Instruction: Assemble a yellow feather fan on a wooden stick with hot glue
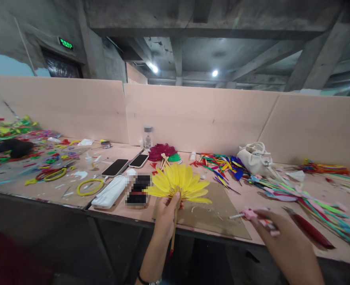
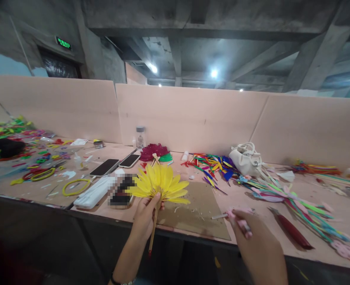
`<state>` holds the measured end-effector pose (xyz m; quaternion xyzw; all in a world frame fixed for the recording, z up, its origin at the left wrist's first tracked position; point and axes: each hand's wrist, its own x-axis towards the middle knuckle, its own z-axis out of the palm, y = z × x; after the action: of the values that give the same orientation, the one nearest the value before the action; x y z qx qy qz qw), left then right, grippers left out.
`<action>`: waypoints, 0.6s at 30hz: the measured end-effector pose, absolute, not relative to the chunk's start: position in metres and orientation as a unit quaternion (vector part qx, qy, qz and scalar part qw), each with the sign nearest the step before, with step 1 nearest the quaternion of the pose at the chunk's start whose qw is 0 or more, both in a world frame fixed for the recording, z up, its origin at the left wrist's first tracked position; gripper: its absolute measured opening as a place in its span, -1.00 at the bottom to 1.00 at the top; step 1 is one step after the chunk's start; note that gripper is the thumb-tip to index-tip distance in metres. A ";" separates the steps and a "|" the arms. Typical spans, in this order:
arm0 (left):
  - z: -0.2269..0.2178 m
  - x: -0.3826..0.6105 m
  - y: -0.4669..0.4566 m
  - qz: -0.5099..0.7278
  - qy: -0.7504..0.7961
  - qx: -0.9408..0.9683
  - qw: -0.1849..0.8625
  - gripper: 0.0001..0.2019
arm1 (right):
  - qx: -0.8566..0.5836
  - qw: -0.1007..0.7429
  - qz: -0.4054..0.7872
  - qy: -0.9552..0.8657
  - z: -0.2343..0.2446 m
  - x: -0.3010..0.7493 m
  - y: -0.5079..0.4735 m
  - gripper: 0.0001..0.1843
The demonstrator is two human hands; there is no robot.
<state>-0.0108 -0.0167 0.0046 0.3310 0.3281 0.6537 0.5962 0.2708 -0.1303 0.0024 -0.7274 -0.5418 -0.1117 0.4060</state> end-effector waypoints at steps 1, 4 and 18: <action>0.004 -0.011 -0.016 0.654 0.329 0.330 0.596 -0.55 | -0.742 0.371 -0.107 -0.548 0.018 0.274 -0.110 -0.58; 0.005 -0.012 -0.017 0.651 0.327 0.336 0.597 -0.58 | -0.788 0.190 -0.027 -0.585 0.056 0.290 -0.046 -0.71; 0.010 -0.011 -0.021 0.654 0.328 0.335 0.593 -0.60 | -0.801 0.032 0.113 -0.587 0.040 0.308 0.063 -0.73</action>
<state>-0.0113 -0.0213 0.0097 0.3350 0.3285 0.6543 0.5931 0.3085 0.0629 0.0395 -0.8008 -0.5873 0.1132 0.0316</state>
